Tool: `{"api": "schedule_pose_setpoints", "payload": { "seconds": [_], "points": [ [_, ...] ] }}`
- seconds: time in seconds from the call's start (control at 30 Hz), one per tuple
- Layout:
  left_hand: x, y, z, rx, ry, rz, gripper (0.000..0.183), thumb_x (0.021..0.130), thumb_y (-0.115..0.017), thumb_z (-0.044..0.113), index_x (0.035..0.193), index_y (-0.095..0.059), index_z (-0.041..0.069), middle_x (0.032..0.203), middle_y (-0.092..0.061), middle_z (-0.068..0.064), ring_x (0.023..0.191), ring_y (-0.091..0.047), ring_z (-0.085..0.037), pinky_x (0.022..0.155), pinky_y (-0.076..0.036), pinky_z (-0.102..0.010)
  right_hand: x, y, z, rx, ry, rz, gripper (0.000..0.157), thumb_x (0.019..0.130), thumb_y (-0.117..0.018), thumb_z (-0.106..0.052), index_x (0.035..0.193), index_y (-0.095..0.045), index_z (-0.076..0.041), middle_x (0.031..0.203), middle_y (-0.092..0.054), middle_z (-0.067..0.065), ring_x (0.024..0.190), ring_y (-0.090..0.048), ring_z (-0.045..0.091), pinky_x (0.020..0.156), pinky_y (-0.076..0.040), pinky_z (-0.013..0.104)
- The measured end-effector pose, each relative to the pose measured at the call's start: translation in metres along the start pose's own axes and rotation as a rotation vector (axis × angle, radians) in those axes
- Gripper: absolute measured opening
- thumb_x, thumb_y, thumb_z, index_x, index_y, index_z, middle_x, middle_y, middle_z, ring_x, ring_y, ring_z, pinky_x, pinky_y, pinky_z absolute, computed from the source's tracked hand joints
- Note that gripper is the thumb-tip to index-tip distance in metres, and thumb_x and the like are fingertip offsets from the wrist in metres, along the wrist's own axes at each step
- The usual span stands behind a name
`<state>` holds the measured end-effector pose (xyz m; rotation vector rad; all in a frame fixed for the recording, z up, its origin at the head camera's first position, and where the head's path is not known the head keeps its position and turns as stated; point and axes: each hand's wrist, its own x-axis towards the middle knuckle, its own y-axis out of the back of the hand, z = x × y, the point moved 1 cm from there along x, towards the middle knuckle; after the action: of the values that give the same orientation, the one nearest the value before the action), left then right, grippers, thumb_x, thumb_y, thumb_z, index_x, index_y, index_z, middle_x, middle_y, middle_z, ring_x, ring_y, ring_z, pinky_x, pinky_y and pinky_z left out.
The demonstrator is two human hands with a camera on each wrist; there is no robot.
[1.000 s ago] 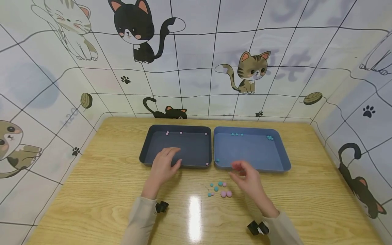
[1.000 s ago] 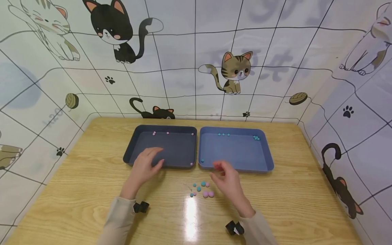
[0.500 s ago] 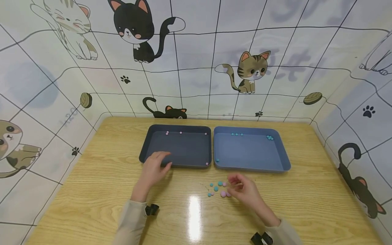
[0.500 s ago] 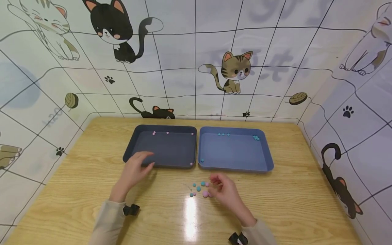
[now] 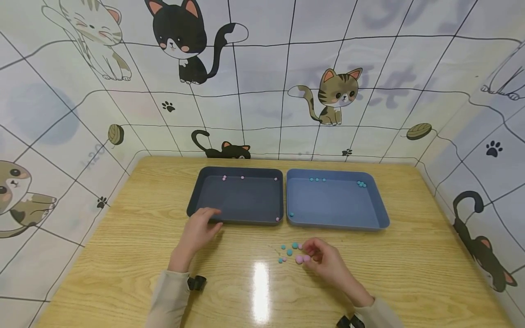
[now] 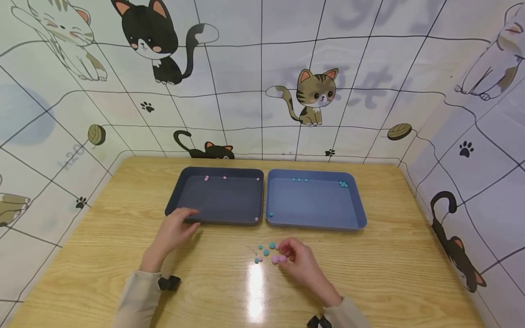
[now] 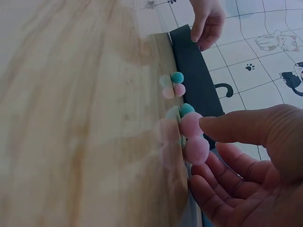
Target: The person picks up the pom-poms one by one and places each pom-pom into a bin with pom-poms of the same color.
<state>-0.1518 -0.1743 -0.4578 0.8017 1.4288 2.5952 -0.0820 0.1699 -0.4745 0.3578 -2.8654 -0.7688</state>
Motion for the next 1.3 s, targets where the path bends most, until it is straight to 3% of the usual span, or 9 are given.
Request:
{"api": "schedule_pose_setpoints", "payload": {
  "seconds": [0.3, 0.5, 0.7, 1.1, 1.3],
  "points": [
    [0.0, -0.002, -0.008, -0.019, 0.07, -0.053, 0.025, 0.075, -0.076, 0.001, 0.098, -0.068, -0.001, 0.096, -0.067, -0.013, 0.092, -0.062, -0.032, 0.077, -0.051, -0.044, 0.001, -0.002, 0.004, -0.056, 0.069, -0.024, 0.025, 0.075, -0.071, 0.01, 0.094, -0.06, -0.001, 0.088, -0.063, 0.006, 0.077, -0.061, 0.017, 0.065, -0.052, 0.025],
    [0.001, -0.002, -0.012, -0.098, 0.093, -0.068, 0.019, 0.076, -0.074, 0.0, 0.094, -0.07, 0.0, 0.091, -0.068, -0.011, 0.087, -0.064, -0.029, 0.075, -0.051, -0.043, 0.001, -0.001, 0.004, -0.074, 0.051, -0.044, 0.023, 0.075, -0.07, 0.011, 0.091, -0.06, -0.003, 0.089, -0.063, 0.006, 0.077, -0.061, 0.015, 0.066, -0.052, 0.025],
    [0.003, -0.002, -0.016, -0.161, 0.101, -0.071, 0.012, 0.074, -0.075, -0.001, 0.085, -0.071, 0.003, 0.084, -0.069, -0.008, 0.08, -0.065, -0.024, 0.072, -0.052, -0.041, 0.001, 0.001, 0.003, -0.049, 0.065, -0.057, 0.022, 0.075, -0.068, 0.013, 0.091, -0.06, -0.001, 0.089, -0.063, 0.007, 0.076, -0.06, 0.017, 0.065, -0.053, 0.025],
    [0.005, -0.005, -0.02, -0.164, 0.131, -0.066, 0.007, 0.075, -0.076, 0.001, 0.08, -0.073, 0.004, 0.081, -0.07, -0.004, 0.077, -0.066, -0.022, 0.072, -0.052, -0.04, 0.002, 0.005, 0.0, 0.012, 0.08, -0.033, 0.015, 0.081, -0.069, 0.003, 0.093, -0.062, -0.004, 0.093, -0.066, 0.007, 0.083, -0.064, 0.02, 0.071, -0.053, 0.026],
    [0.005, -0.007, -0.022, -0.168, 0.151, -0.066, 0.008, 0.075, -0.075, 0.0, 0.079, -0.073, 0.007, 0.08, -0.07, -0.003, 0.077, -0.066, -0.022, 0.072, -0.052, -0.039, 0.01, 0.006, -0.005, 0.063, 0.192, -0.02, 0.012, 0.084, -0.068, -0.001, 0.094, -0.062, -0.003, 0.087, -0.066, 0.007, 0.08, -0.062, 0.018, 0.07, -0.054, 0.03]
  ]
}}
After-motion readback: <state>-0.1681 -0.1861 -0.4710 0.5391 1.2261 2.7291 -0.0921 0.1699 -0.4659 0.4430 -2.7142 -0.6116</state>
